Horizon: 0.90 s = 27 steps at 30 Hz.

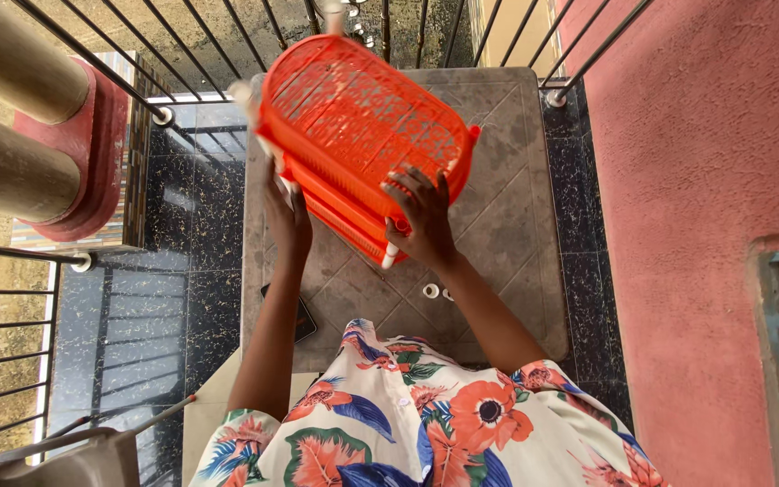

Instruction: The person assembles a red plastic basket by inserting white plastic rods into the basket's holes and securing them with white plastic caps. The person repeatedly inserts and removes the rods and caps to ensure a proper fit.

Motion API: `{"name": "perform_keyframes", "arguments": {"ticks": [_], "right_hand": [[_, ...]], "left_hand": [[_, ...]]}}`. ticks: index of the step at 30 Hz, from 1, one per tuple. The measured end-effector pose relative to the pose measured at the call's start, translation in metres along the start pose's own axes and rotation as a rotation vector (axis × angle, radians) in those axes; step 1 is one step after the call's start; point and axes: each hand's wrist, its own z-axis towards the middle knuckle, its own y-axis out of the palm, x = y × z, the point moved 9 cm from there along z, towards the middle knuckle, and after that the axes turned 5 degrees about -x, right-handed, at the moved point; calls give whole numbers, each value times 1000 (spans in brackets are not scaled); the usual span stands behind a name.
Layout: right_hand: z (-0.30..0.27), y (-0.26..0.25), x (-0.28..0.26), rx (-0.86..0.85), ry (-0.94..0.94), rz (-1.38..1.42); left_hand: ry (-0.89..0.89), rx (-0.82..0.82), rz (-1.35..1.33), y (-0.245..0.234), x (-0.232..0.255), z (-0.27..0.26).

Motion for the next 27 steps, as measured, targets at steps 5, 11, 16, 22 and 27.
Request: {"name": "perform_keyframes", "arguments": {"ticks": [5, 11, 16, 22, 27], "right_hand": [[-24, 16, 9, 45, 23, 56], [-52, 9, 20, 365, 353, 352], [-84, 45, 34, 425, 538, 583], [-110, 119, 56, 204, 644, 590], [-114, 133, 62, 61, 609, 383]], "left_hand": [[435, -462, 310, 21, 146, 41], [731, -765, 626, 98, 171, 8], [736, -758, 525, 117, 169, -5], [690, -716, 315, 107, 181, -10], [680, -632, 281, 110, 182, -9]]}}
